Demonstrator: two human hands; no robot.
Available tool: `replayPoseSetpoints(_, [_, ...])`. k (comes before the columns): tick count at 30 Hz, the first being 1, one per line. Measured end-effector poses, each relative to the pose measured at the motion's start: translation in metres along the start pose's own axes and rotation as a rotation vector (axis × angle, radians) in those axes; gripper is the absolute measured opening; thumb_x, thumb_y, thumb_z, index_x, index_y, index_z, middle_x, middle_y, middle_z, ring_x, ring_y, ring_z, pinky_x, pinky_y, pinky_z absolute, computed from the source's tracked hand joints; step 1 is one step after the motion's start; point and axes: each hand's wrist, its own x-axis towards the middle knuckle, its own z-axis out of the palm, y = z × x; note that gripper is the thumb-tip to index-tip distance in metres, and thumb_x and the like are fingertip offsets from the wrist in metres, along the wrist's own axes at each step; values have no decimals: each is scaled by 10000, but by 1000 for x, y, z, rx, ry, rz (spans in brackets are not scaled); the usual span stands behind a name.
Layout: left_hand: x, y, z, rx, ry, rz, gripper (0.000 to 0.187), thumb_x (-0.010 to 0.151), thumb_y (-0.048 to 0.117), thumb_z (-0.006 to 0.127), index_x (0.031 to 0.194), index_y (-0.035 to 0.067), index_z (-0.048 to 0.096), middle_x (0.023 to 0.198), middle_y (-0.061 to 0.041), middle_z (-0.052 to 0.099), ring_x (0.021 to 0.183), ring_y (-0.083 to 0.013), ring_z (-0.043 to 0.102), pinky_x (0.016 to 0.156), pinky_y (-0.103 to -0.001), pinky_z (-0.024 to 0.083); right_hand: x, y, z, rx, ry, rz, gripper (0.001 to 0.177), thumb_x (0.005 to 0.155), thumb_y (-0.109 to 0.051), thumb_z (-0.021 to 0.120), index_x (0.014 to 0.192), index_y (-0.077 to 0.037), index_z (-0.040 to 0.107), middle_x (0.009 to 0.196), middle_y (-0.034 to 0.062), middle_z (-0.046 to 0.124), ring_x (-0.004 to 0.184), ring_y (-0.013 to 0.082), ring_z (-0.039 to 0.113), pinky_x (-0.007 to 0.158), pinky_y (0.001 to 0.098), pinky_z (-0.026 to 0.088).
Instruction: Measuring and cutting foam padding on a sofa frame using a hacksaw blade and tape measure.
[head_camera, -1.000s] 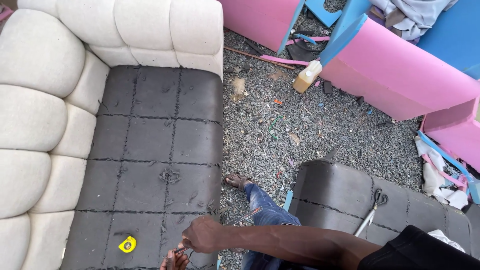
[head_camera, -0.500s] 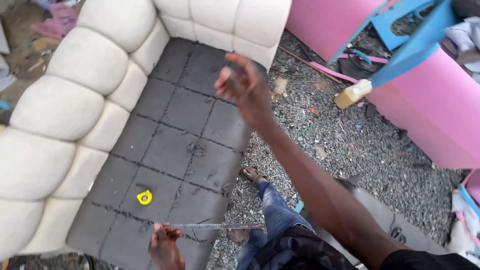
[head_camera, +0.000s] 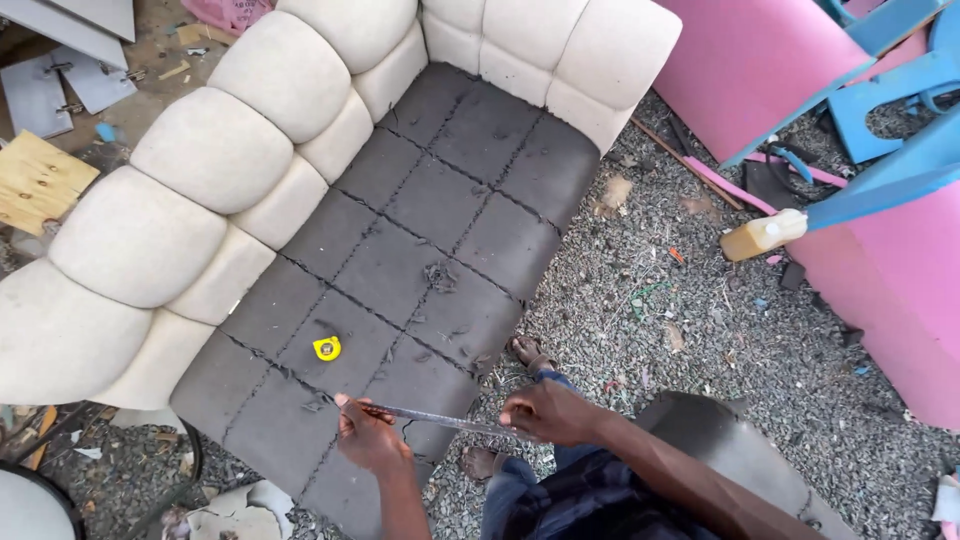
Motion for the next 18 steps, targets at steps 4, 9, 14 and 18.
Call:
replayPoseSetpoints(4, [15, -20, 8, -100, 15, 0, 475, 1111, 378, 612, 761, 59, 656, 548, -59, 575, 424, -138, 514, 437, -288, 456, -15, -1, -26, 151, -6, -6, 289, 1080, -289, 527, 1053, -71, 714, 793, 68, 787, 560, 119, 744, 498, 253, 608])
replayPoseSetpoints(9, [13, -26, 24, -123, -53, 82, 441, 1097, 350, 609, 799, 38, 699, 570, -77, 636, 442, -145, 580, 446, -269, 501, -14, 13, -49, 127, 7, 15, 200, 1046, -188, 580, 1015, -64, 734, 711, 45, 720, 518, 114, 650, 488, 245, 551])
replayPoseSetpoints(14, [14, -45, 45, -170, -256, 36, 407, 1010, 218, 633, 1272, -93, 643, 788, -120, 681, 655, -243, 709, 604, -327, 610, 16, 74, -86, -25, 172, -87, 275, 1061, -227, 539, 939, -83, 738, 593, 21, 719, 391, 95, 655, 330, 242, 532])
replayPoseSetpoints(18, [-22, -29, 69, -43, -217, -92, 738, 861, 363, 709, 1435, -48, 494, 1297, -264, 683, 1064, -399, 739, 871, -453, 628, 52, 100, -151, -5, 264, -185, 275, 1042, -120, 488, 933, -44, 728, 583, 36, 733, 346, 84, 612, 254, 231, 450])
